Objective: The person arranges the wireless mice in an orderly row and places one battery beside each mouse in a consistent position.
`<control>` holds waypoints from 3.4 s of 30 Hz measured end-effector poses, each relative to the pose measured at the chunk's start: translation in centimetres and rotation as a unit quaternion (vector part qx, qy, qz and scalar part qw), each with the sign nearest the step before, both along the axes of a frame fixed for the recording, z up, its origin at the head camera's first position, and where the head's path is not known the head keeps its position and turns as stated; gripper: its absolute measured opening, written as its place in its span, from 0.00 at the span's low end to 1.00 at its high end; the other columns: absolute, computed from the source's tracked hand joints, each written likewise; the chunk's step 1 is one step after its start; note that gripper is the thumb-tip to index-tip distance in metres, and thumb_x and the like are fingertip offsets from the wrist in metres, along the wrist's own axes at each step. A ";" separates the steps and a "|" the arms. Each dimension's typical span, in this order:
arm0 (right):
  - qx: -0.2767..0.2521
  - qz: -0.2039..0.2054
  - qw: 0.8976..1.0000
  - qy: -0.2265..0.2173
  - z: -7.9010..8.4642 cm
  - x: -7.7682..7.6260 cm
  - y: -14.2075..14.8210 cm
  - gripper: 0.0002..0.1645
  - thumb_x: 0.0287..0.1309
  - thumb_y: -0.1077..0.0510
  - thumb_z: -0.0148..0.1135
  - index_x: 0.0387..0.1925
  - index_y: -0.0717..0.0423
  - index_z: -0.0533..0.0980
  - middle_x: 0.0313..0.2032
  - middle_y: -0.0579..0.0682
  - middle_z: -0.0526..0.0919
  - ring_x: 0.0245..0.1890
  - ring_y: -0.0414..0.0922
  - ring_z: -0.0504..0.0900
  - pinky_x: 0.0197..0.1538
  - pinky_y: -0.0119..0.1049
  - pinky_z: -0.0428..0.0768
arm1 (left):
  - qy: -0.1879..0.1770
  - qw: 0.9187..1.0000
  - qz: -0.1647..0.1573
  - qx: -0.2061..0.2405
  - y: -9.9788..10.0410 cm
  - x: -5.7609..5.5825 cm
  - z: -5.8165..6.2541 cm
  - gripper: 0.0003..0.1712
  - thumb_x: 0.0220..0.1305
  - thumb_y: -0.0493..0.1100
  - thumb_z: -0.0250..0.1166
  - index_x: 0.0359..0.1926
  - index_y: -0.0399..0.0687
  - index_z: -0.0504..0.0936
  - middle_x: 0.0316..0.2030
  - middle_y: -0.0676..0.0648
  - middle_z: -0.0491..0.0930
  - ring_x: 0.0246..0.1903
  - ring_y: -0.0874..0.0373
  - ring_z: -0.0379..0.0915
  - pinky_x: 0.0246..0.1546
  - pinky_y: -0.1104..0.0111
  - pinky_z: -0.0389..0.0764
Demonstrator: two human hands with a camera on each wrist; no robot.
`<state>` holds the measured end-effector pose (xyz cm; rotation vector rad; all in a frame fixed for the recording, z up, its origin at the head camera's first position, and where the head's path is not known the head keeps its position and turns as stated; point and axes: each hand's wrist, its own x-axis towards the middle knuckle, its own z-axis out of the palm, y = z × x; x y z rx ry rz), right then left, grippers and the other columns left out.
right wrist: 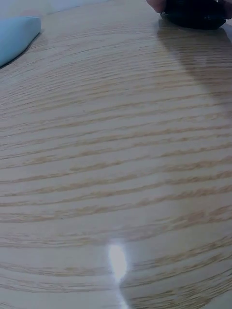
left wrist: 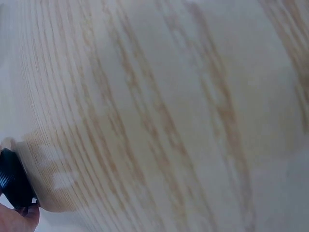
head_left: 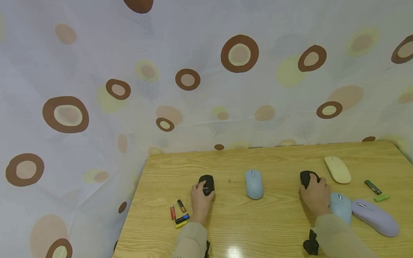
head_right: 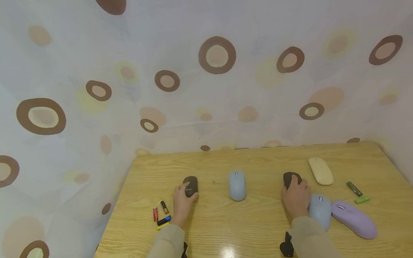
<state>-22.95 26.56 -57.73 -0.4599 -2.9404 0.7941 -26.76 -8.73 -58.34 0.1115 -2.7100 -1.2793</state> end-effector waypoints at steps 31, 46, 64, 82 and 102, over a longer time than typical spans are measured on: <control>-0.036 -0.023 0.998 0.035 0.7 0.8 -1.3 0.37 0.63 0.49 0.48 0.62 0.71 0.54 0.55 0.80 0.54 0.52 0.75 0.57 0.50 0.68 0.60 | 0.001 1.000 -0.006 0.004 -0.1 0.2 0.0 0.28 0.53 0.41 0.68 0.56 0.40 0.73 0.51 0.33 0.66 0.51 0.38 0.65 0.49 0.50 0.71; -0.029 -0.097 0.995 -0.026 1.9 4.6 1.8 0.40 0.54 0.54 0.54 0.63 0.69 0.53 0.57 0.78 0.52 0.55 0.74 0.51 0.51 0.67 0.53 | 0.001 1.000 0.001 0.001 0.0 0.0 -0.3 0.28 0.53 0.40 0.68 0.56 0.41 0.73 0.53 0.34 0.66 0.52 0.38 0.65 0.50 0.50 0.71; -0.016 -0.121 0.992 0.021 1.1 6.8 2.3 0.34 0.50 0.59 0.56 0.53 0.81 0.60 0.47 0.82 0.58 0.48 0.73 0.54 0.48 0.62 0.52 | -0.004 1.000 -0.001 0.001 0.1 0.0 -0.1 0.28 0.53 0.41 0.68 0.56 0.41 0.73 0.52 0.34 0.66 0.52 0.38 0.65 0.50 0.50 0.71; -0.043 -0.066 0.989 0.123 0.3 9.5 -2.6 0.30 0.44 0.63 0.58 0.51 0.73 0.67 0.47 0.74 0.63 0.47 0.72 0.59 0.43 0.58 0.59 | 0.007 1.000 0.002 -0.003 0.0 0.0 -0.3 0.27 0.51 0.39 0.69 0.54 0.40 0.74 0.52 0.33 0.66 0.52 0.37 0.64 0.49 0.50 0.71; -0.022 -0.059 0.983 0.172 -1.0 10.3 -4.2 0.28 0.43 0.64 0.61 0.48 0.73 0.69 0.46 0.72 0.64 0.44 0.70 0.60 0.41 0.57 0.60 | 0.004 1.000 0.003 0.002 0.0 0.0 -0.4 0.27 0.52 0.40 0.68 0.55 0.41 0.74 0.52 0.33 0.66 0.53 0.38 0.64 0.50 0.50 0.71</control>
